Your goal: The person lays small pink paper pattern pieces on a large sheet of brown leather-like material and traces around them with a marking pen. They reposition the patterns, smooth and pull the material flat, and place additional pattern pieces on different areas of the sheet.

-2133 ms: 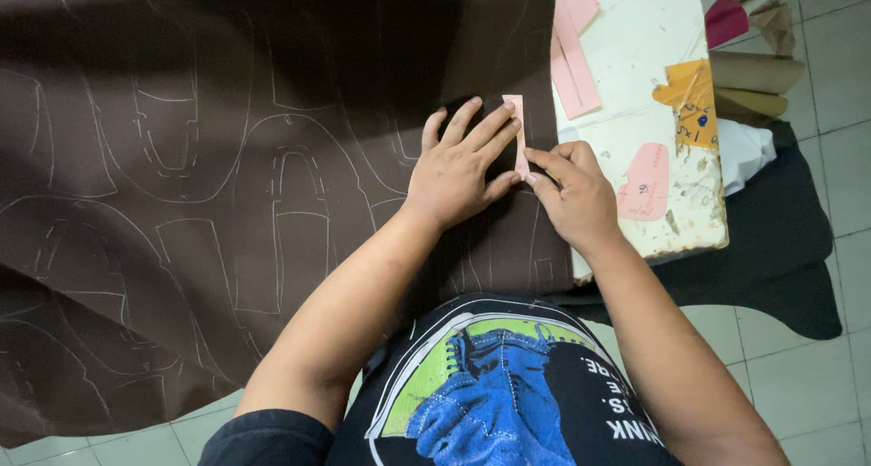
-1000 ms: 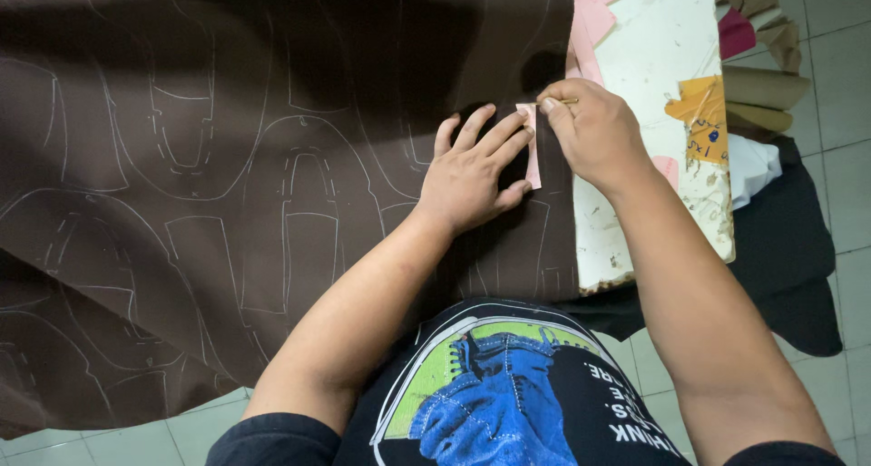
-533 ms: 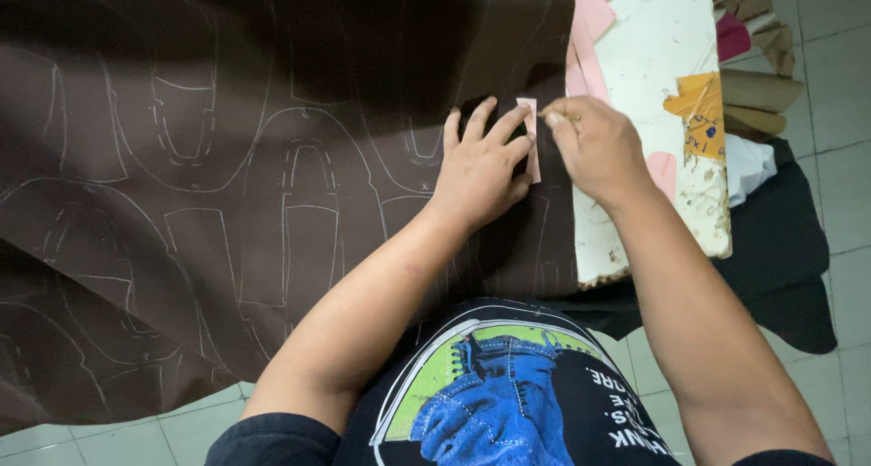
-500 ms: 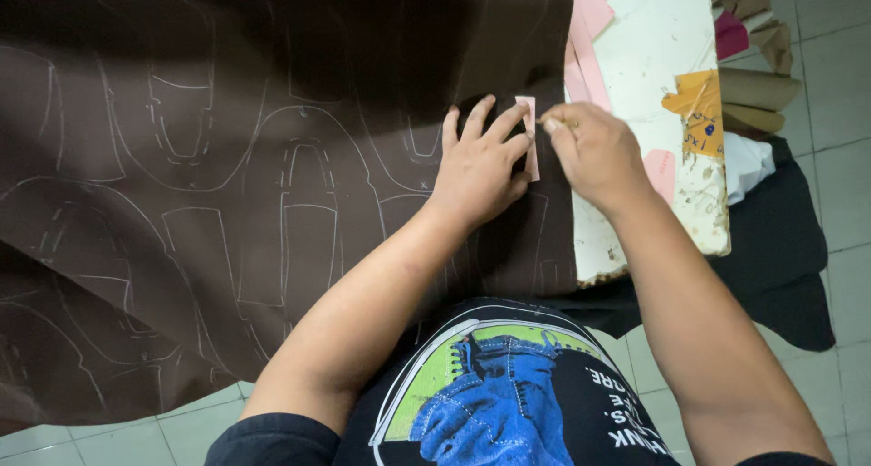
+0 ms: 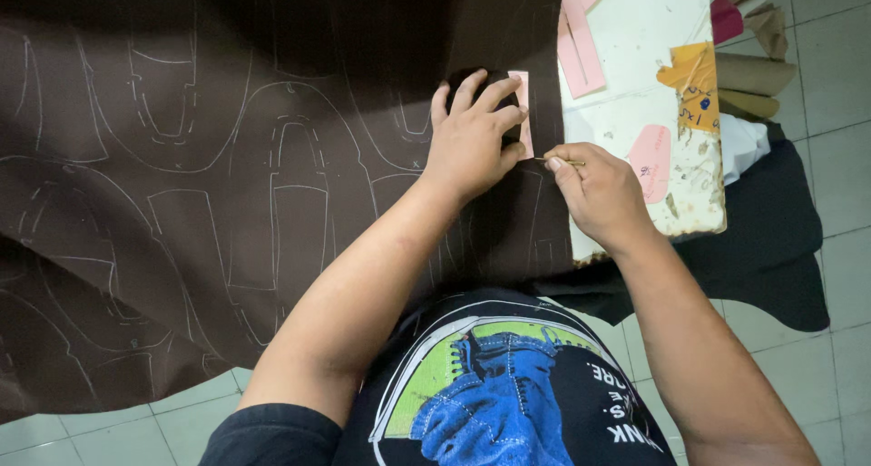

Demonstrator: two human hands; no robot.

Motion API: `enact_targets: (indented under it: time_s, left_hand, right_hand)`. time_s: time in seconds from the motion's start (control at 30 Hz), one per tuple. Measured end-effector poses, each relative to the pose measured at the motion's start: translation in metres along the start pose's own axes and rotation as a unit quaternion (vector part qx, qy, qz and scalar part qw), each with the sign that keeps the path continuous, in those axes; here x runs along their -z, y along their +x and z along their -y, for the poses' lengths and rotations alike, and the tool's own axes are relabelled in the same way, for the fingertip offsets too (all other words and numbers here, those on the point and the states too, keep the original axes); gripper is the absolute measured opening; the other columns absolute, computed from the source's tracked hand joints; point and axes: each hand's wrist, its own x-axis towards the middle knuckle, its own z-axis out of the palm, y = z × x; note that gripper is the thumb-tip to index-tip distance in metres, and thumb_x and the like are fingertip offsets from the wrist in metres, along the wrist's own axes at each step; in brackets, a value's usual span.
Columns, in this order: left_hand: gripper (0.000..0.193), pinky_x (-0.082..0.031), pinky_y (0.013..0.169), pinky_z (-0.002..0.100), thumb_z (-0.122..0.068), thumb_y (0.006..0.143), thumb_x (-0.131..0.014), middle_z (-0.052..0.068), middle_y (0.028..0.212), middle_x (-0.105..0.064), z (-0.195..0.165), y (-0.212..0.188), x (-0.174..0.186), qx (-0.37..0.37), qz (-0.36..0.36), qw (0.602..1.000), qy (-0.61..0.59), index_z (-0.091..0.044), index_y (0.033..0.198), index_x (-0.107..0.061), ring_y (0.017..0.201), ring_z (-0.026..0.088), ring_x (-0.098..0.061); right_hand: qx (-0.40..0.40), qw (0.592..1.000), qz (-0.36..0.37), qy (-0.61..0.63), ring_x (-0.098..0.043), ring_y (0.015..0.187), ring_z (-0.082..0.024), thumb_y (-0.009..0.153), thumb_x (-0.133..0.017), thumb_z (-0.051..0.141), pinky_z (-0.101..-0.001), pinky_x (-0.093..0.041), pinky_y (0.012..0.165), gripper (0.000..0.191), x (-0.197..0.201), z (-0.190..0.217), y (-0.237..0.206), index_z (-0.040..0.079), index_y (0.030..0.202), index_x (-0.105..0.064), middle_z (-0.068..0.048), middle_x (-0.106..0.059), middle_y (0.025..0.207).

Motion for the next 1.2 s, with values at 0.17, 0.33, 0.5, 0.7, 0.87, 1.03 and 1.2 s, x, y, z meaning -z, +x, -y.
enact_targets:
  time_s: [0.17,0.33,0.5,0.7,0.87,1.03,1.2]
  left_hand:
    - [0.036,-0.02,0.118,0.064,-0.027,0.072,-0.084,-0.002,0.144,-0.055,0.001,0.001,0.002,0.016,0.018,1.0,-0.007,-0.021,0.107,-0.076,0.145,0.031,-0.036]
    - [0.039,-0.019,0.117,0.065,-0.031,0.07,-0.085,-0.002,0.144,-0.055,0.001,0.001,0.002,0.014,0.012,1.0,-0.014,-0.022,0.107,-0.076,0.144,0.032,-0.036]
    - [0.041,-0.019,0.118,0.064,-0.031,0.071,-0.085,-0.002,0.144,-0.054,0.002,0.0,0.001,0.014,0.016,1.0,-0.014,-0.021,0.11,-0.076,0.145,0.031,-0.036]
    - [0.041,-0.019,0.118,0.065,-0.031,0.072,-0.084,-0.002,0.147,-0.052,0.001,0.001,0.001,0.012,0.02,1.0,-0.008,-0.02,0.111,-0.076,0.146,0.032,-0.034]
    - [0.047,-0.019,0.117,0.066,-0.034,0.069,-0.085,0.001,0.149,-0.049,0.0,-0.001,0.003,-0.002,0.029,1.0,0.007,-0.017,0.112,-0.073,0.146,0.033,-0.033]
    - [0.059,-0.02,0.117,0.066,-0.035,0.068,-0.086,0.002,0.15,-0.047,-0.001,-0.003,0.004,-0.007,0.037,0.999,0.021,-0.018,0.121,-0.067,0.146,0.034,-0.032]
    - [0.084,-0.02,0.118,0.066,-0.035,0.069,-0.086,0.001,0.151,-0.048,-0.003,-0.002,0.001,0.006,0.026,0.999,0.018,-0.016,0.142,-0.049,0.146,0.032,-0.034]
  right_hand:
    - [0.01,1.0,-0.001,0.013,-0.072,0.09,-0.031,0.101,-0.066,0.015,-0.0367,-0.056,0.081,0.016,-0.006,0.003,-0.001,0.003,0.109,-0.073,-0.016,-0.073,0.102]
    - [0.036,0.999,0.012,0.028,-0.072,0.091,-0.032,0.101,-0.065,0.014,-0.0369,-0.056,0.08,0.016,-0.012,0.01,-0.001,0.002,0.11,-0.072,-0.015,-0.073,0.104]
    - [0.043,0.999,0.007,-0.005,-0.071,0.092,-0.034,0.1,-0.066,0.012,-0.0391,-0.056,0.081,0.014,-0.013,0.015,0.0,0.002,0.108,-0.072,-0.016,-0.073,0.103]
    - [0.07,0.997,-0.012,-0.031,-0.07,0.093,-0.035,0.1,-0.065,0.013,-0.0401,-0.056,0.083,0.015,-0.016,0.018,0.004,0.002,0.107,-0.072,-0.016,-0.072,0.102]
    - [-0.003,1.0,-0.03,-0.008,-0.072,0.093,-0.032,0.101,-0.063,0.015,-0.0388,-0.056,0.083,0.017,-0.007,0.016,0.005,0.002,0.109,-0.072,-0.016,-0.073,0.104]
    - [-0.002,1.0,0.012,0.011,-0.072,0.095,-0.031,0.102,-0.062,0.017,-0.0385,-0.055,0.084,0.019,-0.007,0.014,0.012,0.004,0.109,-0.073,-0.015,-0.074,0.104]
    - [0.022,0.998,0.014,-0.049,-0.071,0.091,-0.034,0.102,-0.062,0.017,-0.0413,-0.055,0.082,0.018,-0.011,0.012,0.019,0.004,0.107,-0.073,-0.015,-0.074,0.102]
